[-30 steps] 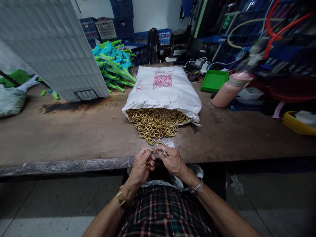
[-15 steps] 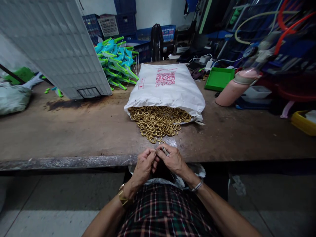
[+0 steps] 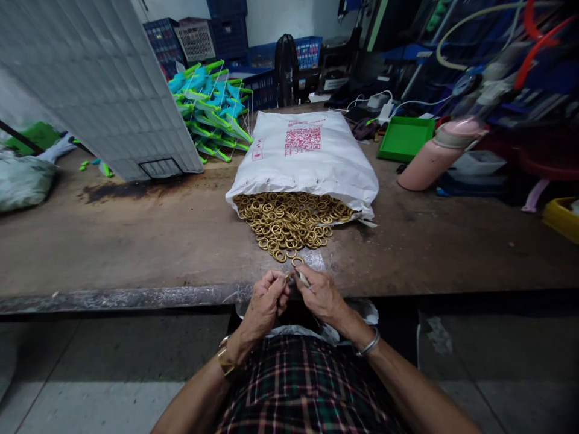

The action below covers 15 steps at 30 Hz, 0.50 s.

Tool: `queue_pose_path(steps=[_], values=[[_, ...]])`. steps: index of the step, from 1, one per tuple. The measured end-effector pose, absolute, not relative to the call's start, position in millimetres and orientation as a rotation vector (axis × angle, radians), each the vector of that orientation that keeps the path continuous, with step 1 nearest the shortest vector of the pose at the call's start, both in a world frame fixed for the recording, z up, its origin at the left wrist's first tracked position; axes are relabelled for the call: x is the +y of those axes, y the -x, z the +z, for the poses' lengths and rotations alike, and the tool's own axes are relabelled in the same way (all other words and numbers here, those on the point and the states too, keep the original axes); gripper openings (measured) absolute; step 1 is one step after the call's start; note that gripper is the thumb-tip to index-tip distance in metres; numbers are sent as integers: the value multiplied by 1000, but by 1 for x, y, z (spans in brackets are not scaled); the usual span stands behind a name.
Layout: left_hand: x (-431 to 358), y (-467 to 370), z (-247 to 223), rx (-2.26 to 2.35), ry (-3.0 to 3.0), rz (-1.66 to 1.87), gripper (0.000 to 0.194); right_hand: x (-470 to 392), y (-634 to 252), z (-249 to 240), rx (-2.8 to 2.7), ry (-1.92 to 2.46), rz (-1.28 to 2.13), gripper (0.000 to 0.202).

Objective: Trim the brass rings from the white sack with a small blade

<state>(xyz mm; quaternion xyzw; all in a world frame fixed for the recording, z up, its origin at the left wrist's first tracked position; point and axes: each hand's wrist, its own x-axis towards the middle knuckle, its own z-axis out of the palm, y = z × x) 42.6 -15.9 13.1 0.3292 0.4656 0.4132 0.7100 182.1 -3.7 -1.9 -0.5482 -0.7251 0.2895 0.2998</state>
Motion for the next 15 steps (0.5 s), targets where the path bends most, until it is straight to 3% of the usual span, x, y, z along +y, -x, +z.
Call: queue_pose_path(steps=[15], values=[[-15, -41, 10, 1112, -842, 943, 36, -7, -175, 10, -2300, 1637, 655, 21]])
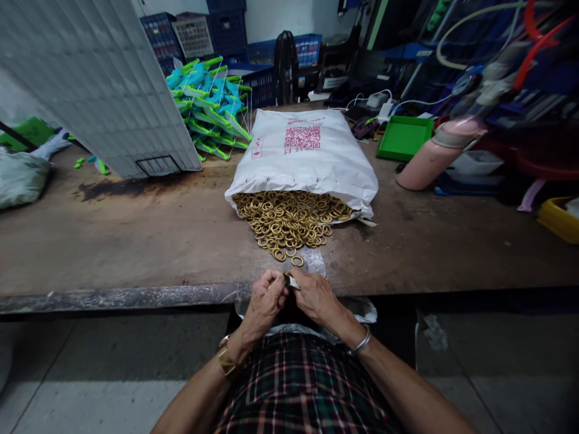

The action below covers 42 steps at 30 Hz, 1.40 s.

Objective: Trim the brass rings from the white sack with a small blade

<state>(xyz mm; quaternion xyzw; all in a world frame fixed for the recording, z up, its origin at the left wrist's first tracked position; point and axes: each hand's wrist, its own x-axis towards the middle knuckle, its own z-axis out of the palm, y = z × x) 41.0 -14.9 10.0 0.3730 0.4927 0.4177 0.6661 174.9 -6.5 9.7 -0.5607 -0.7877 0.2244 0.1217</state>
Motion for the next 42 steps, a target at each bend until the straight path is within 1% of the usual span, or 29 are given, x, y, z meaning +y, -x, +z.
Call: queue_pose_path(steps=[11, 22, 28, 35, 42], values=[[-17, -40, 11, 1161, -897, 947, 38, -9, -172, 13, -2372, 1703, 645, 23], [-17, -39, 12, 1178, -910, 920, 36, -9, -169, 11, -2325, 1751, 649, 22], [-17, -37, 11, 1151, -927, 927, 38, -8, -171, 8, -2367, 1708, 648, 23], [-20, -35, 13, 1123, -977, 925, 39, -8, -176, 18, -2436, 1633, 788, 20], [-33, -28, 31, 1061, -963, 870, 32, -9, -178, 22, -2378, 1829, 632, 25]])
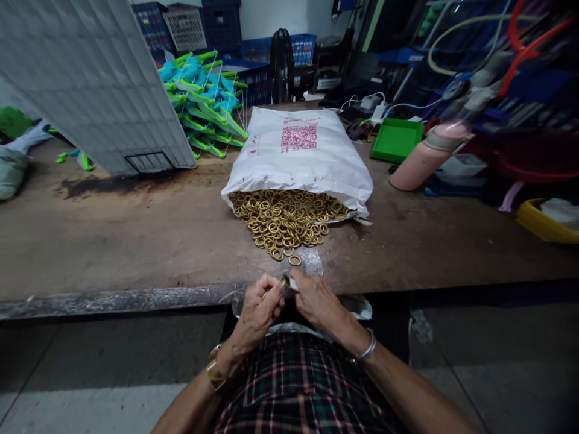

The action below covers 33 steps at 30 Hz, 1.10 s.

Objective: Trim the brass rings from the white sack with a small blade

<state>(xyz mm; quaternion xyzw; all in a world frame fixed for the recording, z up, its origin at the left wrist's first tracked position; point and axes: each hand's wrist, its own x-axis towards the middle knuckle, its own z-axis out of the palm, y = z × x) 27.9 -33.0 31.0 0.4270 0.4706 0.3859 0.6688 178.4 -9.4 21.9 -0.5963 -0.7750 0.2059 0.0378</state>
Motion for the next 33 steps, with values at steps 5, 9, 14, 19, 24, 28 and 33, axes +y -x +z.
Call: queue_pose_path(steps=[5, 9, 14, 19, 24, 28, 33], values=[[-41, -27, 41, 794, -842, 781, 26, 9, -193, 11, -2191, 2016, 427, 20], [-29, -28, 30, 740, -506, 827, 26, 20, -189, 9, -2059, 2054, 397, 16], [-19, -23, 19, 742, -283, 879, 21, 24, -178, 6, -2110, 2057, 395, 15], [-15, -19, 12, 663, -206, 868, 21, 22, -179, 3, -2105, 2002, 389, 14], [-11, -20, 8, 722, -114, 870, 21, 16, -186, -5, -2147, 1798, 411, 17], [-11, -27, 10, 878, -246, 929, 26, 9, -186, -7, -2068, 1626, 518, 15], [-14, -34, 15, 980, -484, 929, 35, -1, -179, 5, -2056, 1474, 633, 19]])
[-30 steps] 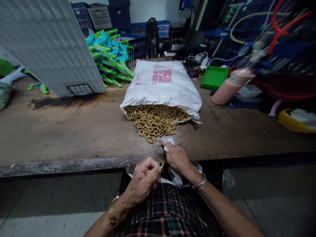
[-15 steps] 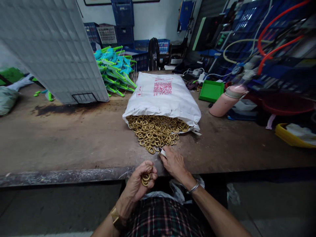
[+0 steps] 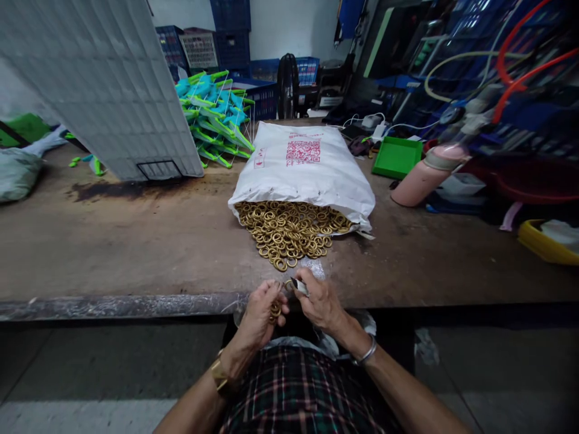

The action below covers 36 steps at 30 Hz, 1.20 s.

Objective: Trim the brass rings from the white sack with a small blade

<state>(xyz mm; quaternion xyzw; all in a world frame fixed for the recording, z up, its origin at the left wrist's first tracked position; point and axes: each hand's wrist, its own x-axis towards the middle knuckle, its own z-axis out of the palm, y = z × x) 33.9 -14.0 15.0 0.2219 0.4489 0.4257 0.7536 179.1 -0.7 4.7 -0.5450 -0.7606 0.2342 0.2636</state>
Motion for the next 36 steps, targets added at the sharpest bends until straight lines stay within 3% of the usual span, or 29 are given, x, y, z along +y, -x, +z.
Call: queue_pose_path(steps=[5, 11, 17, 26, 36], values=[[-16, -35, 13, 1088, -640, 933, 37, -3, -172, 15, -1902, 1432, 818, 9], [-19, -35, 10, 1272, -995, 956, 34, 3, -169, 15, -1644, 1478, 1216, 25], [-20, -36, 10, 1268, -1029, 985, 35, 6, -171, 9, -1569, 1465, 1372, 34], [-19, -32, 10, 1104, -771, 810, 37, 5, -164, 2, -1606, 1492, 1127, 19], [-19, -32, 8, 1026, -685, 885, 37, 4, -166, 5, -1807, 1544, 887, 19]])
